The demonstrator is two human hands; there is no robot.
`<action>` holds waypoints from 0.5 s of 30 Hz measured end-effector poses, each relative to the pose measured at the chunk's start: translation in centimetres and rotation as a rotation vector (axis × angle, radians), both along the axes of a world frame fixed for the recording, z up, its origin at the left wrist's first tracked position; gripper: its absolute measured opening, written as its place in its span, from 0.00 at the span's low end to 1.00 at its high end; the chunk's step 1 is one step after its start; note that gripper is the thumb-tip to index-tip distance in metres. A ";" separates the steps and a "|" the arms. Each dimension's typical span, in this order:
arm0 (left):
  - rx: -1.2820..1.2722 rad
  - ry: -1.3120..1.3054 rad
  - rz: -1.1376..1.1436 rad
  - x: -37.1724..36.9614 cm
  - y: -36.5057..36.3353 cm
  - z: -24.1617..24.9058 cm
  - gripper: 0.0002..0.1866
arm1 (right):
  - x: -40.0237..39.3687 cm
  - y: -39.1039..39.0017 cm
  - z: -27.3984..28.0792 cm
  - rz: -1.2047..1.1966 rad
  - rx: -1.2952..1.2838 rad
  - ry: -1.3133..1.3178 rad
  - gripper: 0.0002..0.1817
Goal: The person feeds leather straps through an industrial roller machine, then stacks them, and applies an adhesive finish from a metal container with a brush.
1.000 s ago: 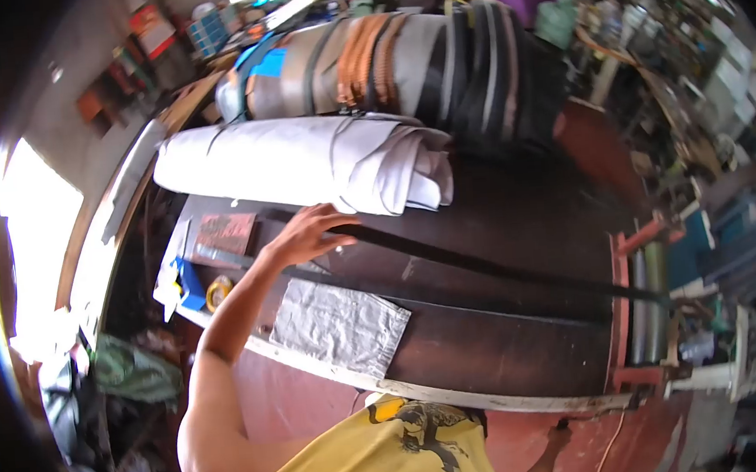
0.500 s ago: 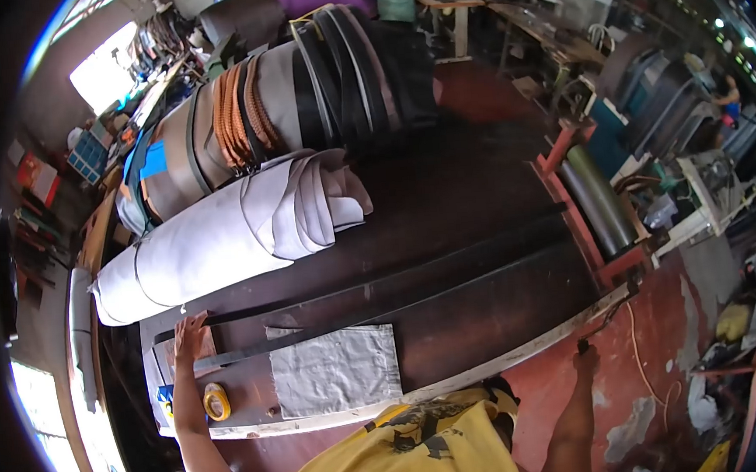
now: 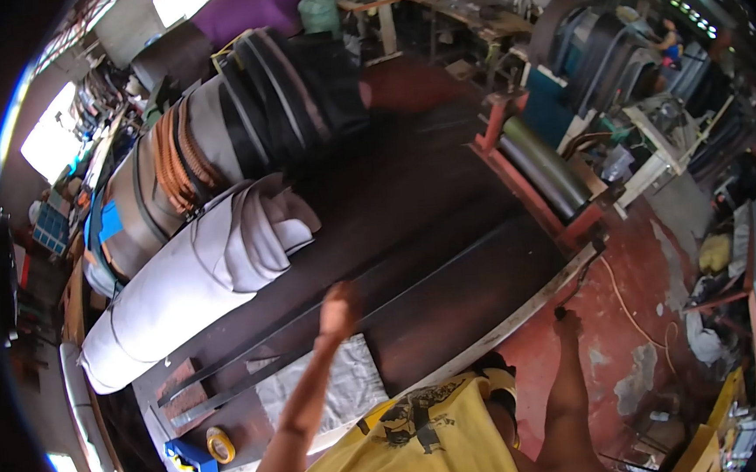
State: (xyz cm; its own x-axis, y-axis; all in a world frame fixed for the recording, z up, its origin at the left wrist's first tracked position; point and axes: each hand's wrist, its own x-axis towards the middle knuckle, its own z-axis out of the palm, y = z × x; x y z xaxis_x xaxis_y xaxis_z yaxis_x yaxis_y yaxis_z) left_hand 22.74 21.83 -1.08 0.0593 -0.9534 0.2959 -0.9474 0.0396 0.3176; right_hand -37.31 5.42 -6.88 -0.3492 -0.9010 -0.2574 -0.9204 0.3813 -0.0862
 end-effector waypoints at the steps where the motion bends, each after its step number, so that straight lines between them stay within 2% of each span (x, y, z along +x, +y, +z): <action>1: 0.026 0.266 0.016 -5.8 -3.8 3.4 0.22 | -0.6 0.3 0.3 0.025 0.006 -0.040 0.25; 2: 0.024 0.254 -0.011 -10.1 -7.6 1.5 0.26 | -0.8 0.6 0.9 0.055 0.006 -0.076 0.25; 3: 0.013 0.241 -0.037 -13.2 -11.3 -0.2 0.29 | 0.6 1.1 4.6 0.051 0.060 -0.112 0.26; 4: 0.032 0.250 -0.035 -15.6 -14.1 0.3 0.30 | 1.9 1.9 9.2 0.050 0.113 -0.149 0.26; 6: 0.094 0.264 -0.042 -20.1 -18.3 1.3 0.33 | 0.8 2.4 12.9 0.155 0.074 -0.116 0.22; 9: 0.199 0.255 -0.016 -23.2 -23.6 1.0 0.35 | 0.1 1.9 22.2 0.181 -0.017 -0.159 0.21; 12: 0.196 0.222 0.005 -23.7 -26.3 -0.2 0.30 | -2.6 -1.8 27.9 0.185 -0.130 -0.050 0.21; 15: 0.087 0.282 -0.034 -23.8 -26.5 -0.3 0.25 | -5.6 -6.6 32.1 0.210 -0.378 0.125 0.13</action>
